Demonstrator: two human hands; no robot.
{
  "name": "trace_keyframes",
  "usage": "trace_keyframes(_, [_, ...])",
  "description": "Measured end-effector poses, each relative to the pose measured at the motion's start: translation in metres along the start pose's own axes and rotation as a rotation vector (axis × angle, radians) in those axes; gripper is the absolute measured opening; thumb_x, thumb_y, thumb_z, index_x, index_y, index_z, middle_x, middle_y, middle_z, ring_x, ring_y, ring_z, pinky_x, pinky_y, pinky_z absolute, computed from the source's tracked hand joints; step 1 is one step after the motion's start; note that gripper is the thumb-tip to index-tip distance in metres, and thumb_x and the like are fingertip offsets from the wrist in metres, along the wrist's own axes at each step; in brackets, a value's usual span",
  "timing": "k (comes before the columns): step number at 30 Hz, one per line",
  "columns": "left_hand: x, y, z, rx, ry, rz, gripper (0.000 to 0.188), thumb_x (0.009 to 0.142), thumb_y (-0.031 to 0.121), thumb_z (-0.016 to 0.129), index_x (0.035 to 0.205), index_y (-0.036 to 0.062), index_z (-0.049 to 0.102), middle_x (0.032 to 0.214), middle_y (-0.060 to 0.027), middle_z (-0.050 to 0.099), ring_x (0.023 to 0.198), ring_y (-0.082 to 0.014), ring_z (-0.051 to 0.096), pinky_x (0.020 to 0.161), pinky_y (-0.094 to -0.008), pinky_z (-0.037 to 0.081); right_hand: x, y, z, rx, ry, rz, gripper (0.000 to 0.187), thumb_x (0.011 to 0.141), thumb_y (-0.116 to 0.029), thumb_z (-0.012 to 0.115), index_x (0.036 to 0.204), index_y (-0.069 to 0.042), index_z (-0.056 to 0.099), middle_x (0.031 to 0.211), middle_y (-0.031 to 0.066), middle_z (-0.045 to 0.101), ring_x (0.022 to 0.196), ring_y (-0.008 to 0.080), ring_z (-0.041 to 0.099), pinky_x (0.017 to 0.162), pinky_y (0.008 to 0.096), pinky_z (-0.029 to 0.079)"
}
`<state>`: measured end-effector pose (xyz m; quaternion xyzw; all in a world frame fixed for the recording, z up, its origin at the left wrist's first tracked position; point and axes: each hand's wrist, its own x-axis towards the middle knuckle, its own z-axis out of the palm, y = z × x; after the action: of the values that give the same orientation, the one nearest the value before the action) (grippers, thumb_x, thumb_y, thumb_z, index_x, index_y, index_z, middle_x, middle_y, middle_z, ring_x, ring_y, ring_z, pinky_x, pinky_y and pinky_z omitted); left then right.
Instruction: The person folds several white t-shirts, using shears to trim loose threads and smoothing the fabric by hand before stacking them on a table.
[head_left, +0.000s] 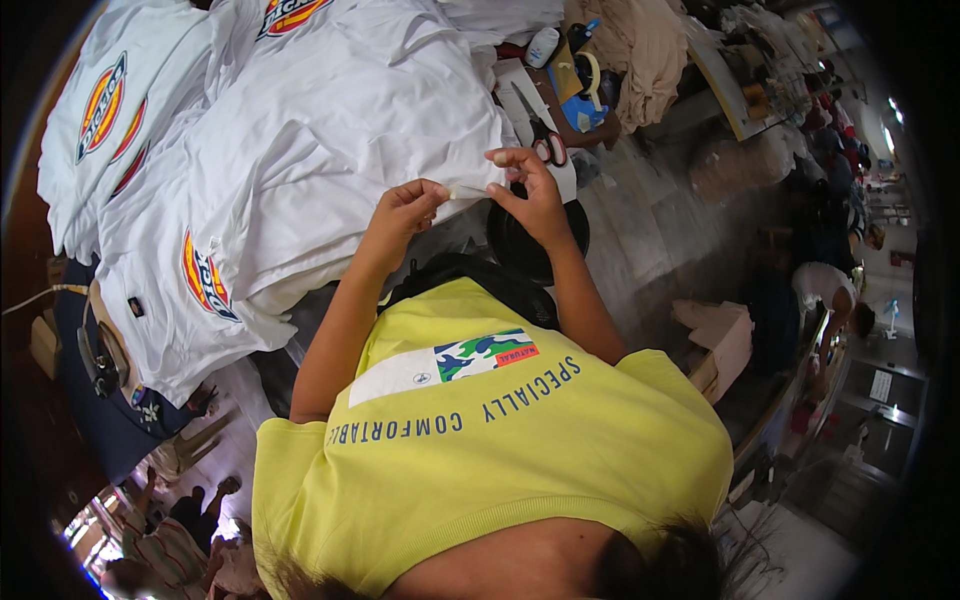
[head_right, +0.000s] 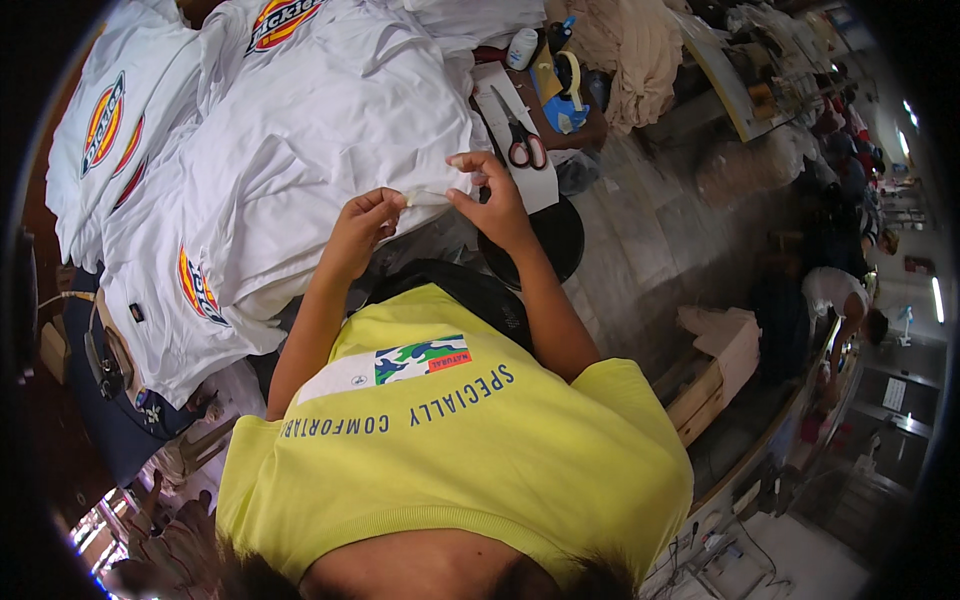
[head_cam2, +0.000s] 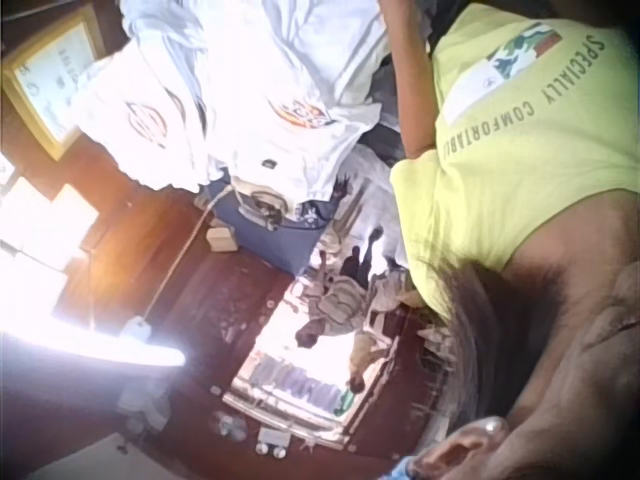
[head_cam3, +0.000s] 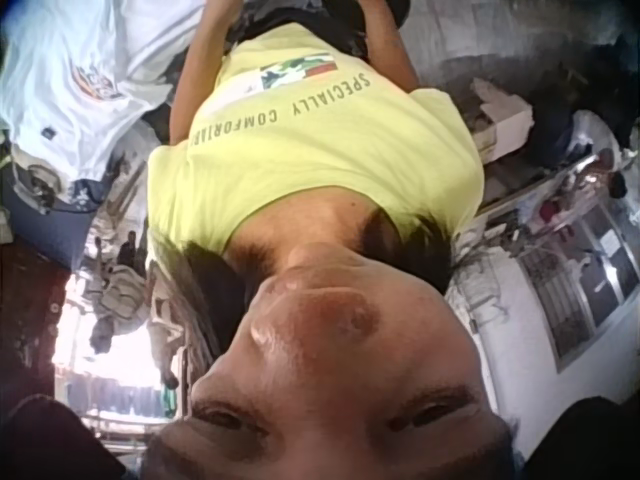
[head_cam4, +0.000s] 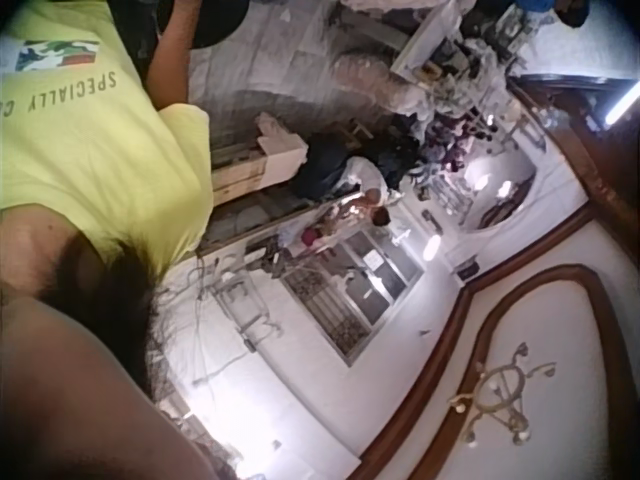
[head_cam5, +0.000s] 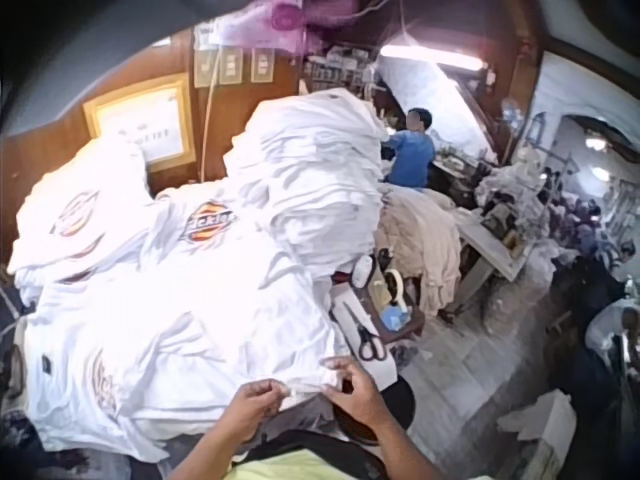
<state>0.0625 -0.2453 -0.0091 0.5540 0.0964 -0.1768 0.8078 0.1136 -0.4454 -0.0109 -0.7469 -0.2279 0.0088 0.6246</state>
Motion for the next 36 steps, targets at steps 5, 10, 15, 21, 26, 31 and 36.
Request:
trace_keyframes(5, [0.001, -0.006, 0.012, -0.253, -0.212, -0.183, 0.018, 0.084, 0.027, 0.058, 0.083, 0.0089, 0.059, 0.067, 0.0048, 0.047, 0.062, -0.0055, 0.043, 0.058, -0.0199, 0.034, -0.008, -0.015, 0.0, 0.106, -0.151, -0.122, 0.053, 0.07, 0.001, 0.068, 0.114, -0.005, 0.039, 0.097, 0.006, 0.058, 0.098, 0.014, 0.052, 0.088, 0.0276, 0.036])
trace_keyframes(10, [0.003, -0.003, 0.024, -0.124, -0.173, -0.28, 0.022, 0.085, 0.029, 0.058, 0.089, 0.0084, 0.061, 0.068, 0.0051, 0.048, 0.065, -0.0057, 0.044, 0.06, -0.0204, 0.036, -0.004, 0.011, -0.017, 0.022, -0.017, -0.053, 0.045, 0.074, 0.001, 0.065, 0.108, -0.005, 0.037, 0.079, 0.0048, 0.059, 0.082, 0.0111, 0.055, 0.081, 0.0276, 0.039])
trace_keyframes(15, [0.012, -0.015, 0.002, 0.285, 0.038, 0.144, 0.017, 0.083, 0.019, 0.06, 0.093, 0.0052, 0.06, 0.07, 0.0053, 0.051, 0.065, -0.0042, 0.044, 0.06, -0.0182, 0.036, 0.035, 0.093, -0.105, -0.088, 0.482, 0.223, 0.052, 0.072, -0.006, 0.068, 0.112, -0.002, 0.036, 0.075, 0.0046, 0.059, 0.071, 0.0136, 0.054, 0.07, 0.0284, 0.043])
trace_keyframes(21, [0.007, 0.008, -0.033, 0.68, 0.32, 0.371, 0.017, 0.077, 0.006, 0.063, 0.093, 0.0029, 0.059, 0.068, 0.0009, 0.052, 0.062, -0.0062, 0.045, 0.053, -0.0211, 0.038, 0.075, 0.141, -0.136, -0.742, 0.661, 0.294, 0.063, 0.066, -0.019, 0.075, 0.114, -0.005, 0.037, 0.08, 0.0117, 0.06, 0.082, 0.0274, 0.056, 0.073, 0.0359, 0.045])
trace_keyframes(26, [-0.005, 0.019, -0.073, 1.006, 0.448, 0.525, 0.026, 0.071, 0.001, 0.064, 0.096, 0.0069, 0.058, 0.082, -0.0054, 0.055, 0.075, -0.0185, 0.052, 0.066, -0.029, 0.044, 0.081, 0.131, -0.118, -0.867, 0.788, 0.511, 0.069, 0.064, -0.031, 0.076, 0.115, -0.007, 0.037, 0.107, 0.0177, 0.054, 0.101, 0.0338, 0.053, 0.081, 0.0417, 0.044])
trace_keyframes(31, [-0.006, 0.033, -0.089, 1.452, 0.615, 0.634, 0.049, 0.065, -0.001, 0.065, 0.111, 0.014, 0.054, 0.117, -0.0076, 0.046, 0.108, -0.0308, 0.041, 0.088, -0.0392, 0.038, 0.074, 0.103, -0.105, -0.874, 0.837, 0.67, 0.091, 0.064, -0.033, 0.076, 0.131, -0.004, 0.022, 0.115, 0.0179, 0.047, 0.1, 0.0336, 0.053, 0.081, 0.0414, 0.045])
trace_keyframes(36, [0.017, 0.045, -0.091, 1.66, 0.444, 0.726, 0.051, 0.065, 0.005, 0.066, 0.113, 0.0184, 0.054, 0.133, -0.006, 0.033, 0.123, -0.0334, 0.028, 0.101, -0.047, 0.026, 0.046, 0.075, -0.053, -0.421, 0.668, -0.024, 0.077, 0.064, -0.024, 0.077, 0.123, -0.002, 0.032, 0.104, 0.0121, 0.048, 0.089, 0.0262, 0.052, 0.082, 0.0373, 0.043])
